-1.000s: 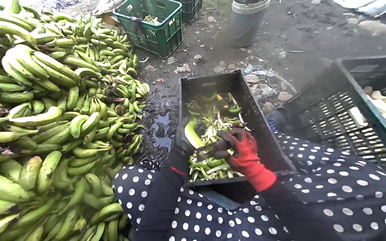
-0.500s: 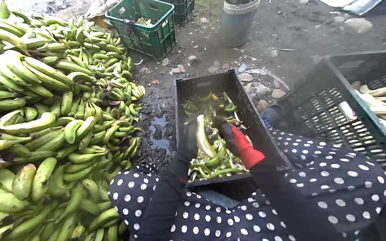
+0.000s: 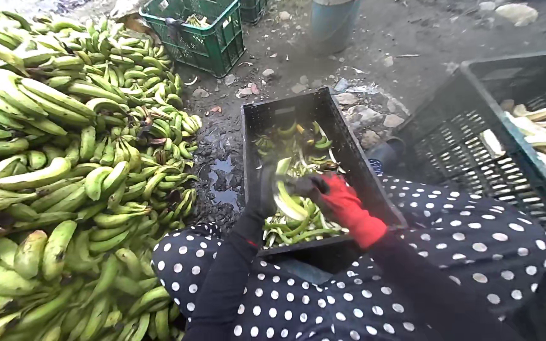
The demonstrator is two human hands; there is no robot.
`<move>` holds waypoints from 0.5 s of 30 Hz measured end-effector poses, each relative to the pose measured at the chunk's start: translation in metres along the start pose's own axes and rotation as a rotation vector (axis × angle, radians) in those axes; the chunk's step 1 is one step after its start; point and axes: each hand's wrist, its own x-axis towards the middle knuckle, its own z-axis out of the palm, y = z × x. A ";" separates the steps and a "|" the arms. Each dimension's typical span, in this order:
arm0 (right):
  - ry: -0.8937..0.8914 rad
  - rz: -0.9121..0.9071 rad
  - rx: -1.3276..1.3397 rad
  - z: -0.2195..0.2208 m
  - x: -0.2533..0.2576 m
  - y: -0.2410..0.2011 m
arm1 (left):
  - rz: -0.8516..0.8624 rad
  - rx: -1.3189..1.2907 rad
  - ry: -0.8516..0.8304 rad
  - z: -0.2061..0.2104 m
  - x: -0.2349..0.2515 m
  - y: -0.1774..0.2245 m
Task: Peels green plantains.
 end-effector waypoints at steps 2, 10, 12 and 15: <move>0.025 0.132 0.098 0.004 0.025 0.010 | 0.003 0.107 0.020 0.006 -0.002 -0.003; 0.148 0.160 0.654 -0.051 0.025 0.101 | -0.180 0.804 0.037 -0.026 0.002 0.002; 0.144 0.209 0.721 -0.057 0.005 0.121 | -0.368 1.088 -0.074 -0.019 0.014 0.005; 0.196 0.204 0.960 -0.044 -0.016 0.143 | -0.302 0.886 -0.083 0.004 0.033 0.011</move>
